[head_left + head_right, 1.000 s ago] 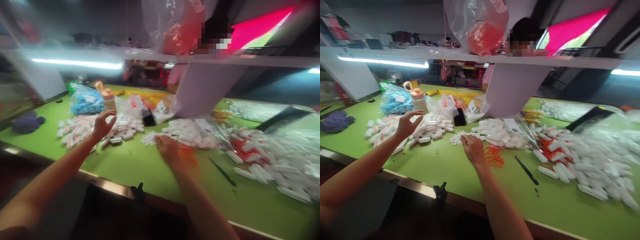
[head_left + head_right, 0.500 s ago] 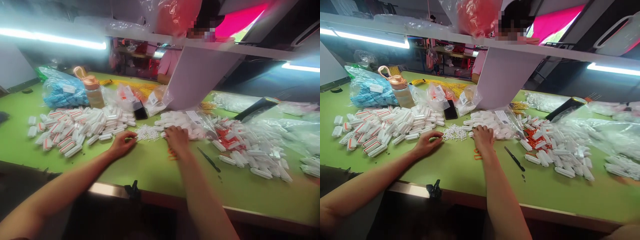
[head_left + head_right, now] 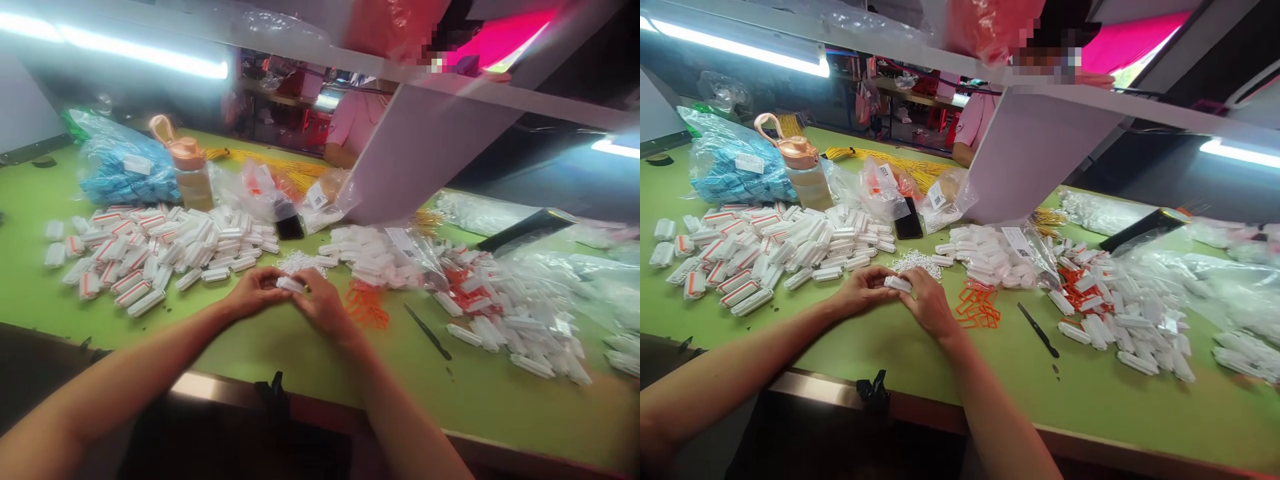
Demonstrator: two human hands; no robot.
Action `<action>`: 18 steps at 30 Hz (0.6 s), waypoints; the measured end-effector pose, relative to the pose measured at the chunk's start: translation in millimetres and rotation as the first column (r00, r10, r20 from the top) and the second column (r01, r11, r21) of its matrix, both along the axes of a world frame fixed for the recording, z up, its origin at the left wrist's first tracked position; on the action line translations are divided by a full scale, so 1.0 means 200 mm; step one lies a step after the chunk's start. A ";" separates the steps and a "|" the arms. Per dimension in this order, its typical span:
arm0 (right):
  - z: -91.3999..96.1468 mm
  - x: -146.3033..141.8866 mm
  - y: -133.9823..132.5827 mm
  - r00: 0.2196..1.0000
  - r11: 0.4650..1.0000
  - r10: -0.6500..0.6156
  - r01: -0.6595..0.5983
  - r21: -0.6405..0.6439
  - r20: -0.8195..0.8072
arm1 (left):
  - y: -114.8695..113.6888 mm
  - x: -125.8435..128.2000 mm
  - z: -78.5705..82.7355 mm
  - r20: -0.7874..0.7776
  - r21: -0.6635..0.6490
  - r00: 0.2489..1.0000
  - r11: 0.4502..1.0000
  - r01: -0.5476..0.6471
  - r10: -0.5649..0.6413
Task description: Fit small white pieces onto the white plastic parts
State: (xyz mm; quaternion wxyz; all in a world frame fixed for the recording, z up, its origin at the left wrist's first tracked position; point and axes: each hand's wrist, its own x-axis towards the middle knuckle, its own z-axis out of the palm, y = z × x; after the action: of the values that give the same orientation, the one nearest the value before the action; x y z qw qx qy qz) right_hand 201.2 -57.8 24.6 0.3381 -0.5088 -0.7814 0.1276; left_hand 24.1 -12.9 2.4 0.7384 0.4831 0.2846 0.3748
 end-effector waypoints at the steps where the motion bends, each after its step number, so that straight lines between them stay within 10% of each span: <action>1: 0.00 0.01 0.00 0.999 1.000 -0.005 0.006 0.017 -0.039 | 0.00 0.00 0.00 0.021 -0.025 1.000 1.000 -0.012 0.012; 10: -0.07 0.06 0.02 0.948 0.994 -0.078 0.050 -0.097 -0.310 | 0.03 0.00 0.00 0.062 -0.093 0.994 0.992 -0.082 0.088; 18: -0.12 0.05 0.01 0.933 0.996 0.016 0.018 0.092 -0.359 | 0.04 -0.01 0.00 0.124 -0.104 0.992 0.994 -0.020 0.033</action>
State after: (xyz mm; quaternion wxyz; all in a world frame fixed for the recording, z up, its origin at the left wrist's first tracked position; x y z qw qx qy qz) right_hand 211.6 -55.5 0.8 0.4987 -0.4610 -0.7112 0.1815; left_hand 22.6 -5.6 1.9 0.7735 0.4162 0.2629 0.3992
